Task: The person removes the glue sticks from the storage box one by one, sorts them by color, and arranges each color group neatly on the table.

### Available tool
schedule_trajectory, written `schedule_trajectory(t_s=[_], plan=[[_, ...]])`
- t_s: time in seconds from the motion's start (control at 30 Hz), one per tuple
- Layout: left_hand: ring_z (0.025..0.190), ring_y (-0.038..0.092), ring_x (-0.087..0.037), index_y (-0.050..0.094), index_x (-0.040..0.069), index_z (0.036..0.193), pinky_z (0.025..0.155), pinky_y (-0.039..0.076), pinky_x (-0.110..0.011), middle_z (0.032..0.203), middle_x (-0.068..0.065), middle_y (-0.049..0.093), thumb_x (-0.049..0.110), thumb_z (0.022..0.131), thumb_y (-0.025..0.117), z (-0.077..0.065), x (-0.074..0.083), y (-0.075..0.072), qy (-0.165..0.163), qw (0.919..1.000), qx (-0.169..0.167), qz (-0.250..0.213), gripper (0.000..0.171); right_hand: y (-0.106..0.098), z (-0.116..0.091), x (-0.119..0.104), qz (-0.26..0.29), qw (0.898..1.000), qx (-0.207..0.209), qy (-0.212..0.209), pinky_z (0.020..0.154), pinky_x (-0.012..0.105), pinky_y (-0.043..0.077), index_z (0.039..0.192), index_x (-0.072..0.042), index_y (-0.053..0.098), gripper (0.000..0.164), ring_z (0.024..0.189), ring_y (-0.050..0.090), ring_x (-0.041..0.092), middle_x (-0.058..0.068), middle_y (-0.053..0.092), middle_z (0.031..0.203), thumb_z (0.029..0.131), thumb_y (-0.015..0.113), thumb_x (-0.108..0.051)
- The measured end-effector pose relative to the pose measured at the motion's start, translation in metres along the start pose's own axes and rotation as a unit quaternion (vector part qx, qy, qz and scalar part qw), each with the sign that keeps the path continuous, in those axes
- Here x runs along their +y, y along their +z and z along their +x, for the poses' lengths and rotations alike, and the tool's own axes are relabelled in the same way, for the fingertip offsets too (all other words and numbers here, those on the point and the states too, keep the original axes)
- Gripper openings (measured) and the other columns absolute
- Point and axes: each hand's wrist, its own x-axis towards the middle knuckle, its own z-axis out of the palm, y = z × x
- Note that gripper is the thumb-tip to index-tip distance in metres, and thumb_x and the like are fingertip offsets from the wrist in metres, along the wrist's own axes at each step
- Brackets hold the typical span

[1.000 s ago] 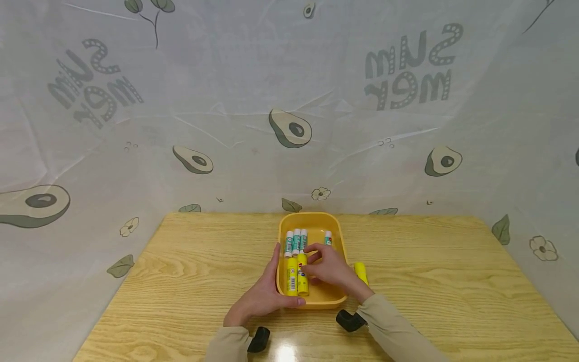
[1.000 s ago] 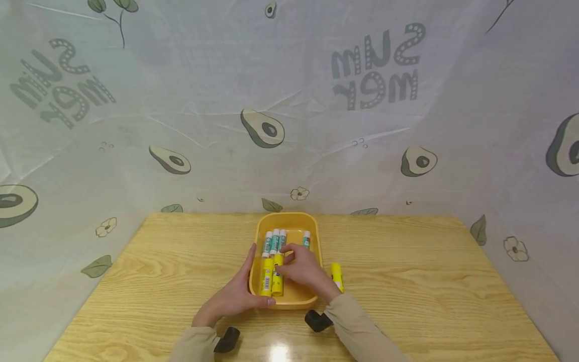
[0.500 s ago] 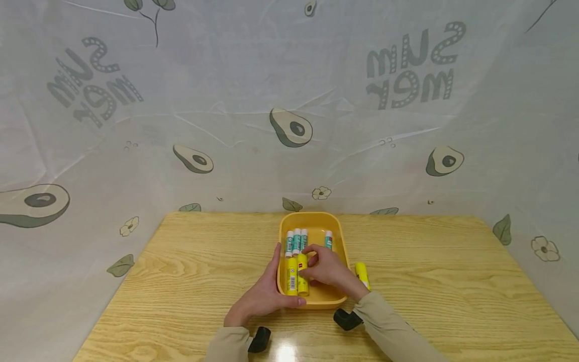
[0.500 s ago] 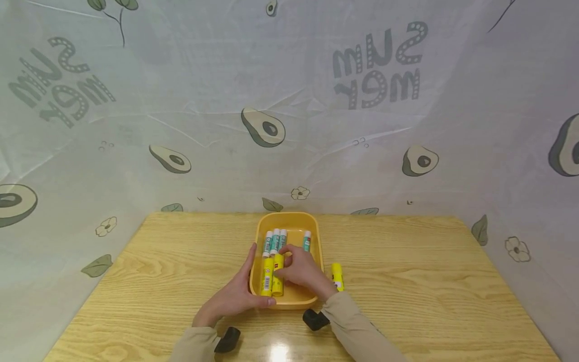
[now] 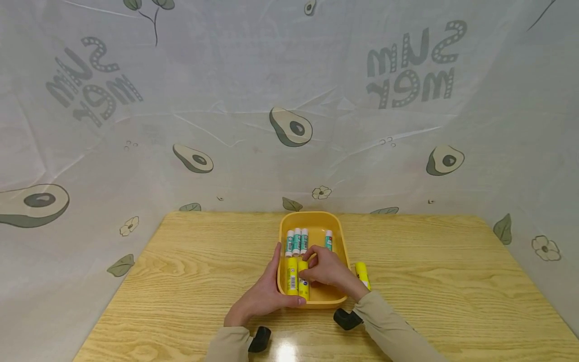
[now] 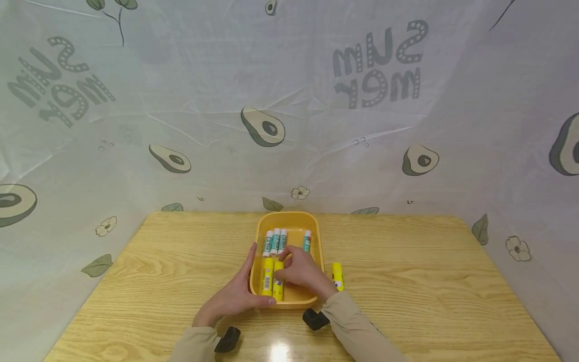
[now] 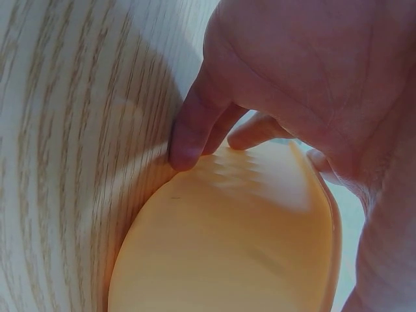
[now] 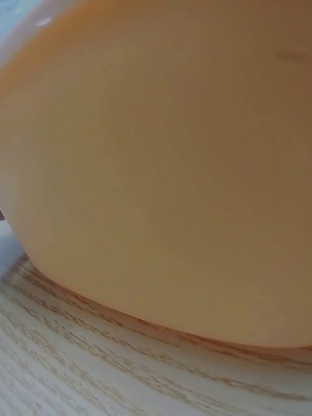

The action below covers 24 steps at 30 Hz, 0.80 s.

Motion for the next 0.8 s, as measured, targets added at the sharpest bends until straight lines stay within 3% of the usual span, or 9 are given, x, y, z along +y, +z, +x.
schedule_trajectory(t_s=[0.43,0.8], plan=[[0.142,0.043,-0.022,-0.019,0.032,0.162,0.123,0.031,-0.048,0.173,-0.007,0.006,0.031,0.083,0.087,-0.0014,-0.0011,-0.0002,0.004,0.9999,0.000,-0.009,0.132,-0.0002,-0.0011,-0.0004,0.004,1.000,-0.010,-0.006,0.060,0.027,0.052,0.108,-0.009,0.070,0.030,0.072,0.057,0.018,0.006,0.059,0.089,0.080,0.081,-0.008],[0.137,0.048,-0.020,-0.019,0.030,0.163,0.122,0.032,-0.047,0.173,-0.008,0.007,0.029,0.083,0.088,-0.0003,-0.0020,-0.0004,0.005,0.9999,-0.002,-0.013,0.133,-0.0032,-0.0017,-0.0004,0.048,0.999,-0.017,-0.004,0.060,0.028,0.054,0.108,-0.009,0.068,0.031,0.071,0.057,0.019,0.008,0.057,0.094,0.080,0.080,-0.008]])
